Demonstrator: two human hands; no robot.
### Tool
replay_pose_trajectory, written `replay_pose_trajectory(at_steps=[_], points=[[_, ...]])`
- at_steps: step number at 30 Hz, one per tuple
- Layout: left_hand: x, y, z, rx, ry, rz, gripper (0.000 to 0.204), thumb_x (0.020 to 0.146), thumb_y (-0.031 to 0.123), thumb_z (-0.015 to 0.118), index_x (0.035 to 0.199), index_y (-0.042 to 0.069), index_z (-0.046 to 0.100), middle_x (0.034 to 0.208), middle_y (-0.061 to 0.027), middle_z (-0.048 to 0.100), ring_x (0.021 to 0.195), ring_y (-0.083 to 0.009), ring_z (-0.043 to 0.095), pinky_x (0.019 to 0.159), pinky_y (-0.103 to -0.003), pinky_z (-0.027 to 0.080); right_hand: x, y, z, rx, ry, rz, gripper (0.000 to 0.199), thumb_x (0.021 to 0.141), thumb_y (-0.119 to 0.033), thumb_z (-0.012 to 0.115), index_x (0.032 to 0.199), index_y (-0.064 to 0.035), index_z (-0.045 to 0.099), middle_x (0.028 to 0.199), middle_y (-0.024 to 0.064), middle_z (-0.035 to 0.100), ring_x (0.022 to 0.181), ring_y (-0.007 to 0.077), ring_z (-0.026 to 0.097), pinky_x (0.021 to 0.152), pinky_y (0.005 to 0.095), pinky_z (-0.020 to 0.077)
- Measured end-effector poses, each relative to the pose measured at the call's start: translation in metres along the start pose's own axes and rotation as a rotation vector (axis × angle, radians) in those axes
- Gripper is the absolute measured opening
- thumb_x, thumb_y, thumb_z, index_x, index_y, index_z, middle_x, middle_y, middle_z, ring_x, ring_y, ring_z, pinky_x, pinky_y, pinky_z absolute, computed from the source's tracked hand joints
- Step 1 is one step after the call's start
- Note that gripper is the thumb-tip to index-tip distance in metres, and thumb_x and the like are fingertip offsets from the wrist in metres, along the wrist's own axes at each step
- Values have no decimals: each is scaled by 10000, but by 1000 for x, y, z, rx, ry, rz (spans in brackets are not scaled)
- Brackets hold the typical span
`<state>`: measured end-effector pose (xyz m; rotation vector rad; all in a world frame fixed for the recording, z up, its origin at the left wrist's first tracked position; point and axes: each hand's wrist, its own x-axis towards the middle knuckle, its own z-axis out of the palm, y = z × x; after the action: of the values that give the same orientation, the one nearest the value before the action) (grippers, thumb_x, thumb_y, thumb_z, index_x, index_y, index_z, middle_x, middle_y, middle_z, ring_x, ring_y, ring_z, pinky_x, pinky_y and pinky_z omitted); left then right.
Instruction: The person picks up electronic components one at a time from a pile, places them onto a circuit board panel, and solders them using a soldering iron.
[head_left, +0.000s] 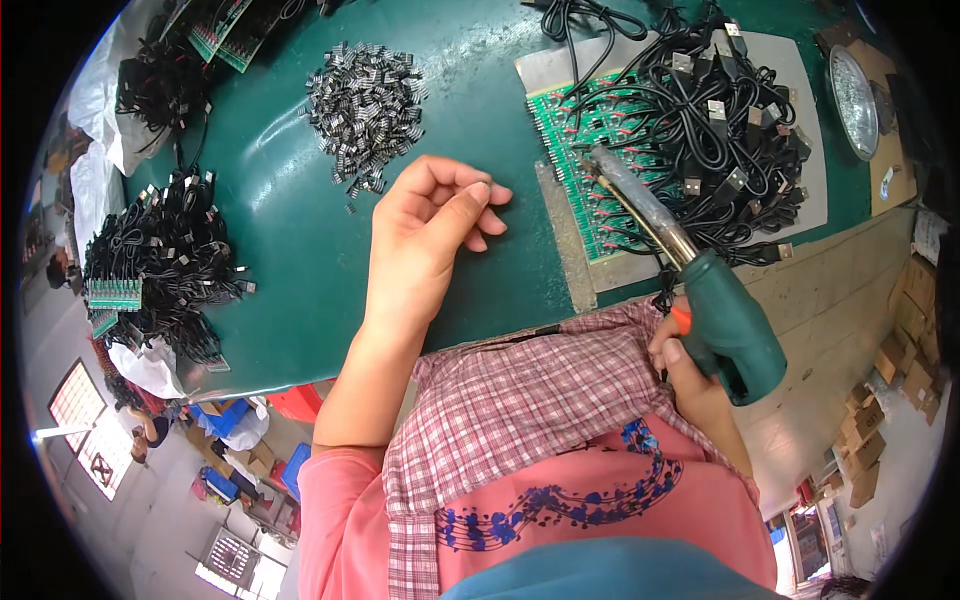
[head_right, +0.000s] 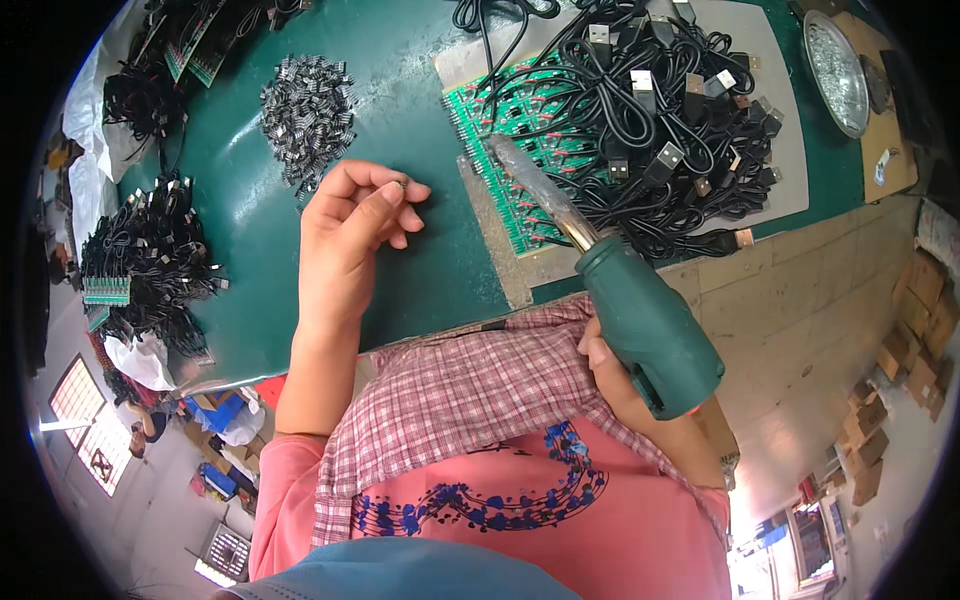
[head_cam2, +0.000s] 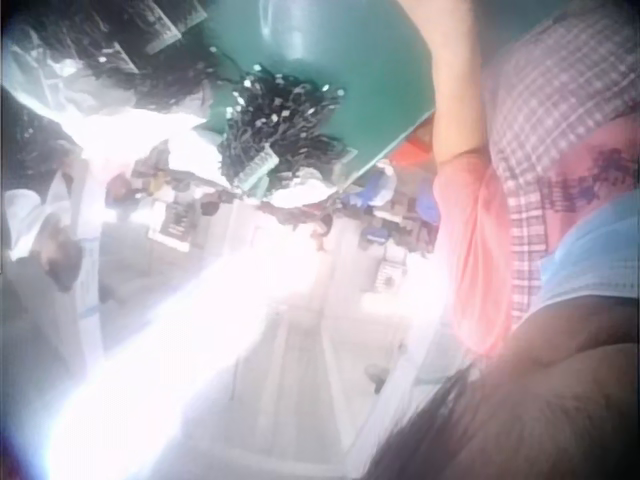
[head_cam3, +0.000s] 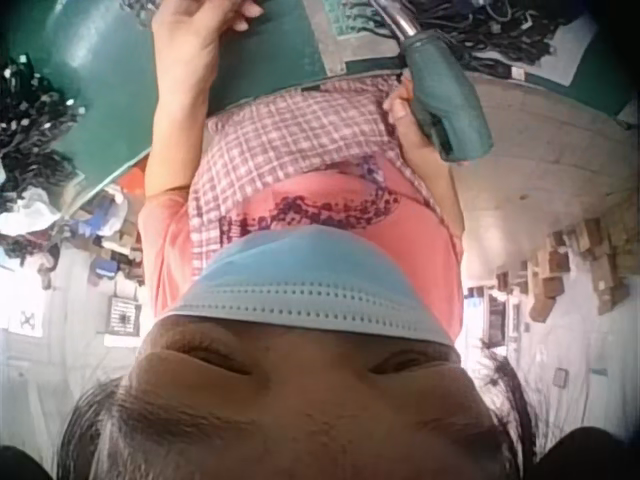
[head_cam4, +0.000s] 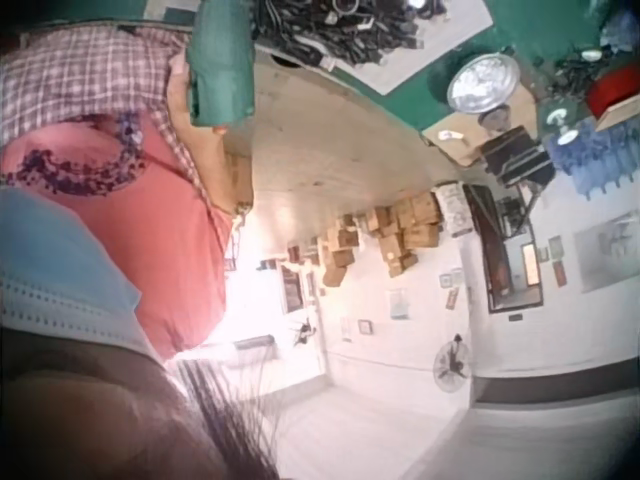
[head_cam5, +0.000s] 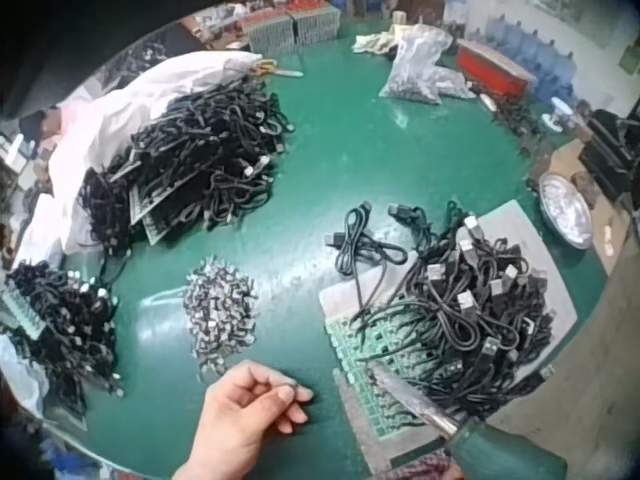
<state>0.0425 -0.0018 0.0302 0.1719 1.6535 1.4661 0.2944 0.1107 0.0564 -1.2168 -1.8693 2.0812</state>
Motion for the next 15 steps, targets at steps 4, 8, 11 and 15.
replay_pose_trajectory(at_steps=[4, 8, 11, 15], points=[[1, -1, 0, -1, -9, 16, 67, 894, 48, 563, 948, 13, 580, 869, -82, 662, 675, -82, 593, 583, -204, 451, 1, -1, 0, -65, -16, 34, 44, 869, -61, 578, 883, -19, 576, 781, 44, 579, 730, 131, 557, 687, 270, 461], [1, -3, -2, 8, -3, 10, 73, 894, 54, 565, 953, 14, 580, 841, -67, 650, 659, -76, 587, 561, -195, 443, 1, -2, -1, -110, -55, 34, 43, 867, -56, 579, 886, -17, 576, 781, 50, 580, 731, 147, 565, 689, 276, 465], [1, -4, -2, 10, -1, 17, 78, 894, 61, 568, 955, 16, 582, 816, -53, 638, 648, -69, 579, 551, -190, 439, 1, -2, -2, -110, -69, -8, 173, 897, -182, 572, 868, -22, 512, 745, 36, 534, 645, 86, 473, 597, 221, 397], [2, -3, -2, 18, 0, 5, 84, 893, 72, 573, 956, 18, 583, 816, -49, 638, 641, -63, 573, 549, -189, 436, -3, -7, -6, -182, -113, 27, 39, 866, -52, 577, 878, -18, 590, 781, 66, 592, 721, 172, 584, 665, 286, 480]])
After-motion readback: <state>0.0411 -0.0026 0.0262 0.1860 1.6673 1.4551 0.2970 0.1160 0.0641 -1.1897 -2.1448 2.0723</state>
